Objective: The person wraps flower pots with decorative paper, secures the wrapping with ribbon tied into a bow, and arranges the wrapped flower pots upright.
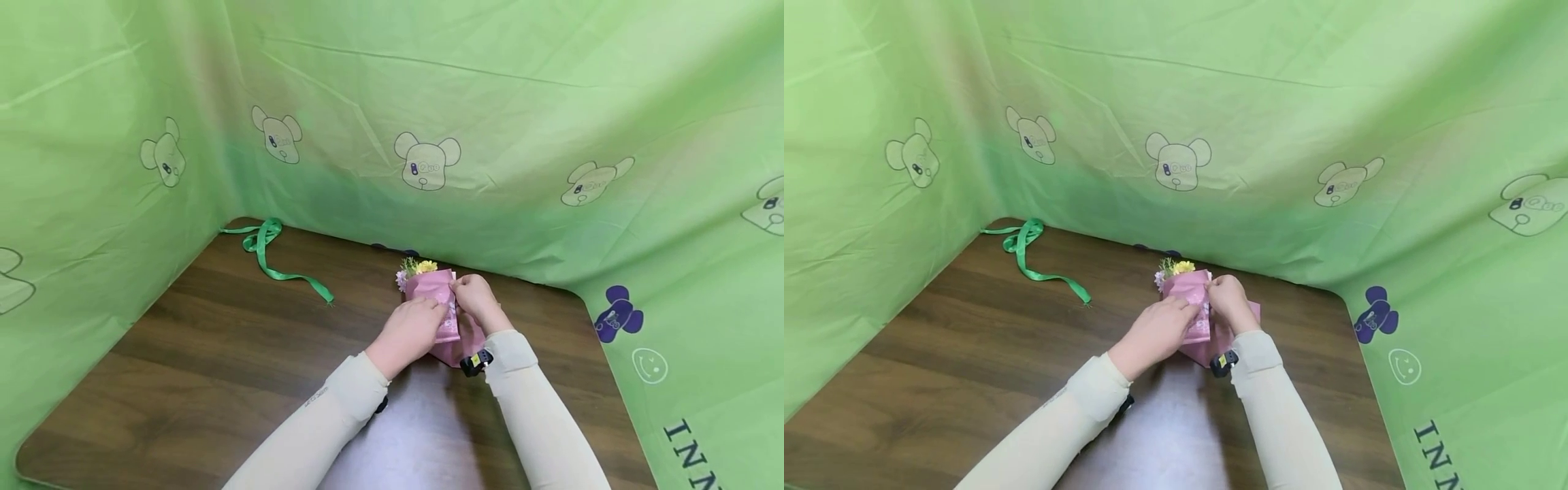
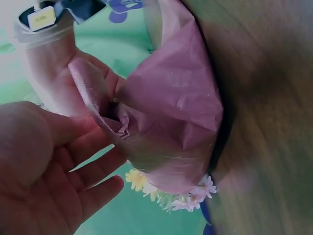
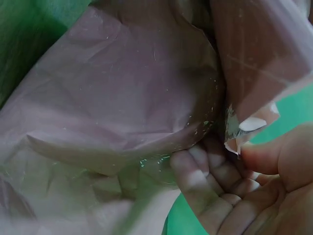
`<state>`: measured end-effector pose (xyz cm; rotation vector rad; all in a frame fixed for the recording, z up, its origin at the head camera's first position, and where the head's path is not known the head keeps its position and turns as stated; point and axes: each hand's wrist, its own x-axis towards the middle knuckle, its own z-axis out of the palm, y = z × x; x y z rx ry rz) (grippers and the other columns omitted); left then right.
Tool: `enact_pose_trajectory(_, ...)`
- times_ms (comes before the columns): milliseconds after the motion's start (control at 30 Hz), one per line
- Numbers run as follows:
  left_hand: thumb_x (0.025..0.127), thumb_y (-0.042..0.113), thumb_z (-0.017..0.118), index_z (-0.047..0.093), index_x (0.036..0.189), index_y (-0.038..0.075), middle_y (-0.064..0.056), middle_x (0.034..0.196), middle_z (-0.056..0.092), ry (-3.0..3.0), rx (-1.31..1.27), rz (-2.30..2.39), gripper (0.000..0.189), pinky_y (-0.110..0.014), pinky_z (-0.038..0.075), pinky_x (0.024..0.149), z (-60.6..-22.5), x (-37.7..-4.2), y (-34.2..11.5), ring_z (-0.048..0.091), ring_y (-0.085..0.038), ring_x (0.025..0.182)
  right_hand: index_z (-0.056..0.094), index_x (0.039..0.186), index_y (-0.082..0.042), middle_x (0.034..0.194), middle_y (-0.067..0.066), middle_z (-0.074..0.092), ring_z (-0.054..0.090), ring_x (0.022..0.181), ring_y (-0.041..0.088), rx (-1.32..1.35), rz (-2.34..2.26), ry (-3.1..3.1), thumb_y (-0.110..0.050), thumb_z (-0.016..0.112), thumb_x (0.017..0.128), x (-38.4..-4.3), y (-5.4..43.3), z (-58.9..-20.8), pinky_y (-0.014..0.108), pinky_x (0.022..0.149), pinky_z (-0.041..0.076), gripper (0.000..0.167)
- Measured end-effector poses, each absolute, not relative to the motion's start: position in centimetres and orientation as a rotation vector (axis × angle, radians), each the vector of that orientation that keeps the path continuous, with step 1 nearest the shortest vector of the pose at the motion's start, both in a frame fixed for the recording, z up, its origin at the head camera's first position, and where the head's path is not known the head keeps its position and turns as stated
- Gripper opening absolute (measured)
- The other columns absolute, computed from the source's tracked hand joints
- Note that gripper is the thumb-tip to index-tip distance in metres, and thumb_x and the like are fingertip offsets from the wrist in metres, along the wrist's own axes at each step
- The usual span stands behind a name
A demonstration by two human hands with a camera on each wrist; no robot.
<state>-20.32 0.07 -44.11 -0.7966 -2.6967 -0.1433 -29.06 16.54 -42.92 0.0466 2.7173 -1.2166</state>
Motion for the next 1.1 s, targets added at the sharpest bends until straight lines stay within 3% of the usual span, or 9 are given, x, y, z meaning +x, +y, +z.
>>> enact_pose_trajectory(67, 0.097, 0.017, 0.064, 0.074, 0.113, 0.019, 0.003, 0.107, 0.068, -2.689, -0.806, -0.104, 0.019, -0.032, 0.057, 0.086, -44.2, -20.9, 0.3, 0.064, -0.017, 0.098, 0.066, 0.105, 0.008, 0.072, 0.005, 0.058, 0.06, 0.055, 0.015, 0.054, -1.254, 2.699, -0.018, 0.05, 0.105, -29.1, 16.6, -43.1, 0.028, 0.056, 0.051, 0.03)
enact_pose_trajectory(267, 0.097, 0.022, 0.066, 0.078, 0.107, 0.021, 0.001, 0.121, 0.064, -2.7, -0.865, -0.089, 0.015, -0.035, 0.05, 0.105, -44.7, -22.0, 0.4, 0.058, -0.019, 0.112, 0.065, 0.107, 0.012, 0.081, 0.008, 0.059, 0.059, 0.059, 0.013, 0.068, -1.369, 2.628, -0.015, 0.052, 0.105, -29.2, 16.6, -43.8, 0.034, 0.063, 0.058, 0.03)
enact_pose_trajectory(467, 0.098, 0.021, 0.065, 0.077, 0.104, 0.023, 0.005, 0.113, 0.069, -2.736, -0.892, -0.13, 0.013, -0.029, 0.056, 0.088, -44.6, -22.0, 0.5, 0.064, -0.016, 0.104, 0.068, 0.104, 0.01, 0.074, 0.003, 0.064, 0.064, 0.066, 0.015, 0.076, -1.43, 2.567, -0.024, 0.059, 0.105, -29.3, 16.8, -44.1, 0.037, 0.071, 0.06, 0.035)
enact_pose_trajectory(633, 0.097, 0.023, 0.069, 0.076, 0.101, 0.024, 0.005, 0.107, 0.071, -2.733, -0.915, -0.096, 0.009, -0.029, 0.057, 0.084, -44.2, -21.8, 0.7, 0.065, -0.016, 0.098, 0.064, 0.107, 0.013, 0.071, 0.003, 0.06, 0.061, 0.061, 0.013, 0.087, -1.482, 2.499, -0.012, 0.055, 0.104, -29.5, 16.8, -44.1, 0.036, 0.067, 0.061, 0.027)
enact_pose_trajectory(767, 0.097, 0.026, 0.069, 0.076, 0.116, 0.028, 0.004, 0.109, 0.071, -2.736, -0.94, -0.052, 0.02, -0.031, 0.058, 0.082, -43.7, -21.7, 0.7, 0.064, -0.017, 0.099, 0.063, 0.105, 0.013, 0.073, 0.003, 0.057, 0.057, 0.061, 0.012, 0.073, -1.479, 2.474, -0.005, 0.052, 0.102, -29.5, 16.5, -44.2, 0.033, 0.064, 0.059, 0.021)
enact_pose_trajectory(900, 0.099, 0.027, 0.065, 0.072, 0.127, 0.031, 0.002, 0.117, 0.07, -2.742, -0.976, -0.036, 0.029, -0.033, 0.059, 0.084, -43.7, -21.9, 0.1, 0.062, -0.018, 0.106, 0.061, 0.092, 0.006, 0.071, 0.003, 0.055, 0.054, 0.06, 0.012, 0.066, -1.505, 2.438, -0.004, 0.051, 0.101, -29.4, 16.1, -44.4, 0.027, 0.058, 0.054, 0.017)
enact_pose_trajectory(1000, 0.099, 0.029, 0.065, 0.07, 0.13, 0.031, 0.001, 0.119, 0.069, -2.743, -0.995, -0.031, 0.032, -0.033, 0.058, 0.089, -43.9, -22.1, -0.5, 0.061, -0.019, 0.11, 0.061, 0.096, 0.005, 0.073, 0.003, 0.056, 0.057, 0.062, 0.012, 0.039, -1.57, 2.378, -0.006, 0.051, 0.103, -29.2, 15.9, -44.5, 0.025, 0.058, 0.054, 0.017)
enact_pose_trajectory(1100, 0.095, 0.035, 0.07, 0.073, 0.124, 0.029, 0.001, 0.117, 0.067, -2.745, -0.997, -0.027, 0.03, -0.034, 0.054, 0.096, -43.7, -22.1, -1.3, 0.061, -0.019, 0.11, 0.061, 0.114, 0.009, 0.08, 0.006, 0.061, 0.061, 0.066, 0.012, -0.042, -1.624, 2.336, -0.013, 0.049, 0.107, -29.1, 15.7, -44.6, 0.027, 0.063, 0.057, 0.026)
